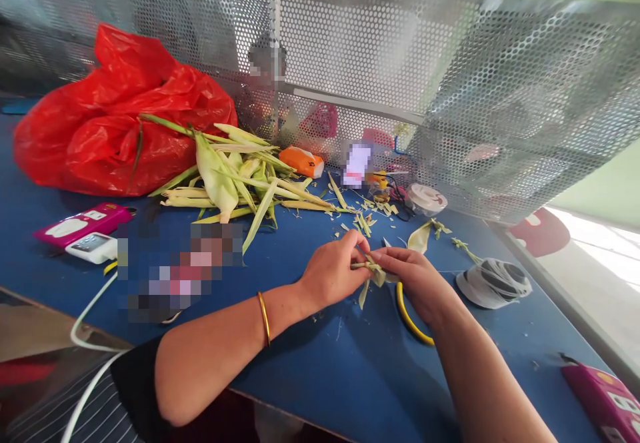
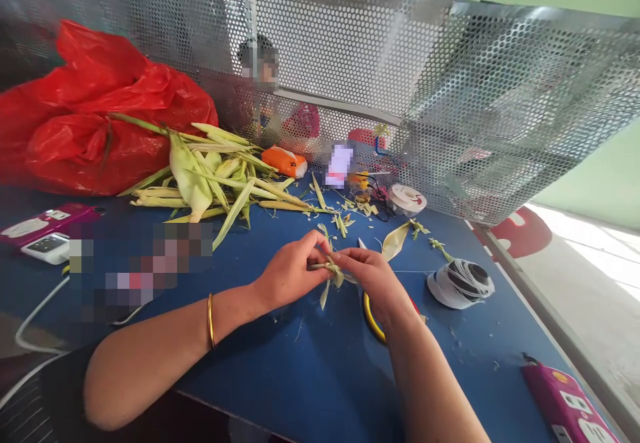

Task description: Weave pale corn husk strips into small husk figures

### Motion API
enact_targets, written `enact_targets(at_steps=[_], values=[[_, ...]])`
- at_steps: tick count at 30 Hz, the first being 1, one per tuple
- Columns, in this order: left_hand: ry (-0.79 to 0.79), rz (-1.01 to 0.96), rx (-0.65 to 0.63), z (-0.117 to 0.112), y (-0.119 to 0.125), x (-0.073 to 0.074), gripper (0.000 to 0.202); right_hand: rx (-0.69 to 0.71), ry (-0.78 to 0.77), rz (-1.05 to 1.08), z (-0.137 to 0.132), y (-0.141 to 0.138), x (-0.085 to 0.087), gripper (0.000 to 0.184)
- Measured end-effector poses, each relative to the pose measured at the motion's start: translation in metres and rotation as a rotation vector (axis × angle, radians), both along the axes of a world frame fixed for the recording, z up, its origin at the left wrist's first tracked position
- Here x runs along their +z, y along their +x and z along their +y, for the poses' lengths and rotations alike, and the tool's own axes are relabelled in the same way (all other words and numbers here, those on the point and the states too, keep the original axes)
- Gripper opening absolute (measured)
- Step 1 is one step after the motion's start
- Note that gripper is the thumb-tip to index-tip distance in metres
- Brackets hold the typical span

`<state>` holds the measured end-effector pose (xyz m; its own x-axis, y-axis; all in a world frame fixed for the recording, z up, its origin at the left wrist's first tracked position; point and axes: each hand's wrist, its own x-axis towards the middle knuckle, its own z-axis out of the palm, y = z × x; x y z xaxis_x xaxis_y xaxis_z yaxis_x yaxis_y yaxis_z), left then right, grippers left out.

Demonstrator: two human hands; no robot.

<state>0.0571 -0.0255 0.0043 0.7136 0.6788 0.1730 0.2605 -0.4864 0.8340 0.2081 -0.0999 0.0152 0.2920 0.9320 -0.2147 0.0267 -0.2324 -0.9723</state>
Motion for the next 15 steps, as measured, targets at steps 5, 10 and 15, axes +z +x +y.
enact_targets(at_steps=[5, 10, 15], values=[[-0.065, -0.005, 0.016, 0.0000, 0.0013, -0.0009, 0.023, -0.057, 0.025, -0.018, 0.0002, -0.0001, 0.0016, 0.034], [-0.034, 0.026, 0.021, -0.0001, 0.0004, 0.0011, 0.023, -0.045, 0.067, -0.136, -0.0008, -0.0037, 0.0050, 0.039], [0.103, 0.119, 0.041, 0.0000, -0.0012, 0.0029, 0.024, -0.053, 0.081, -0.286, -0.0019, -0.0052, 0.0021, 0.042]])
